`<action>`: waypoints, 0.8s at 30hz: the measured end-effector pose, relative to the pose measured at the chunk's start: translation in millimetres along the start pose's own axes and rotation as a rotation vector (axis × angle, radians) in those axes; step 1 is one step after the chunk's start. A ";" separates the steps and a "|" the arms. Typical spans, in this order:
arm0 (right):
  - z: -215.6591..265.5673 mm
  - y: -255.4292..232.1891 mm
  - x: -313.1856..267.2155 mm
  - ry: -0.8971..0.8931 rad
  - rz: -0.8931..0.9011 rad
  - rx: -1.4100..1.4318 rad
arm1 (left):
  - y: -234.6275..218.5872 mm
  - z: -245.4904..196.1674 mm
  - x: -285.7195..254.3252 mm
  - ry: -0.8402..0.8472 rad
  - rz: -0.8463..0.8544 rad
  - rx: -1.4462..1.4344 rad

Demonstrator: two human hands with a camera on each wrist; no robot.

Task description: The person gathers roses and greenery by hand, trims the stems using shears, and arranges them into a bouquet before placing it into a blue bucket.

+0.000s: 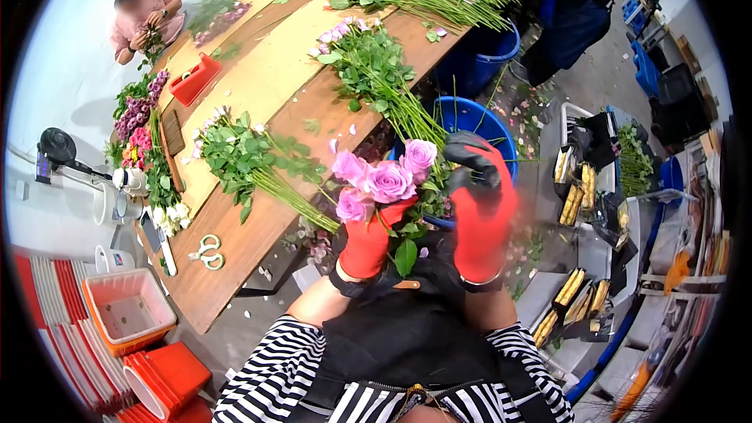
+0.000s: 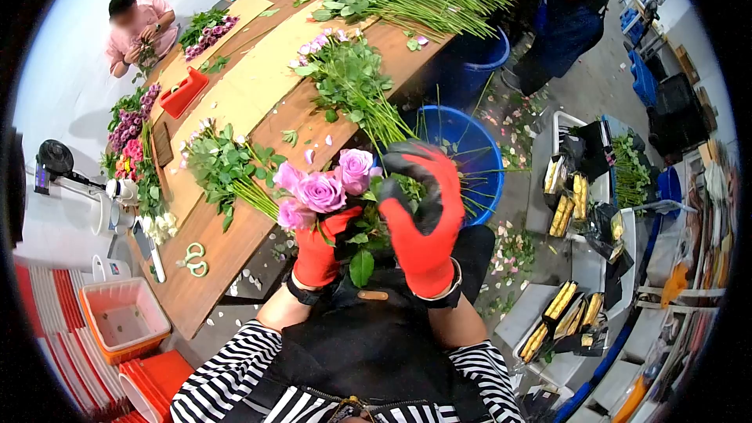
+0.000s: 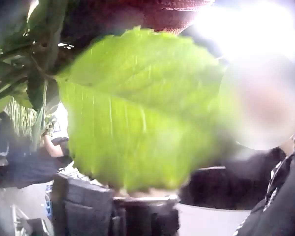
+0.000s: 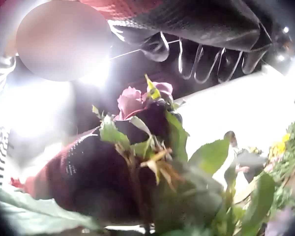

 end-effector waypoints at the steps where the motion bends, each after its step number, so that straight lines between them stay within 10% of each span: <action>1: 8.9 6.9 -2.2 -0.066 0.077 -0.100 | -1.0 4.7 4.1 -0.242 -0.127 -0.213; 7: 13.5 5.1 -13.1 -0.277 -0.002 -0.206 | -2.8 8.8 3.0 -0.360 -0.204 -0.391; 12: 1.6 4.5 -19.2 -0.189 0.031 0.077 | -2.0 0.1 -4.9 0.091 -0.039 0.030; 16: 0.4 1.5 -13.7 -0.114 0.139 0.259 | -4.5 8.6 -8.7 0.103 0.010 0.036; 24: 14.9 10.9 6.0 -0.207 0.161 -0.147 | 4.1 42.3 -14.8 -0.295 0.064 -0.250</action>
Point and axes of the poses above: each hand's wrist, its own x-axis towards the middle knuckle, its own y-axis out of the palm, z = x × y, the point moved 9 cm from there along x, towards the middle knuckle, and after that the axes turned 14 degrees about -z, right-handed, at the moved point
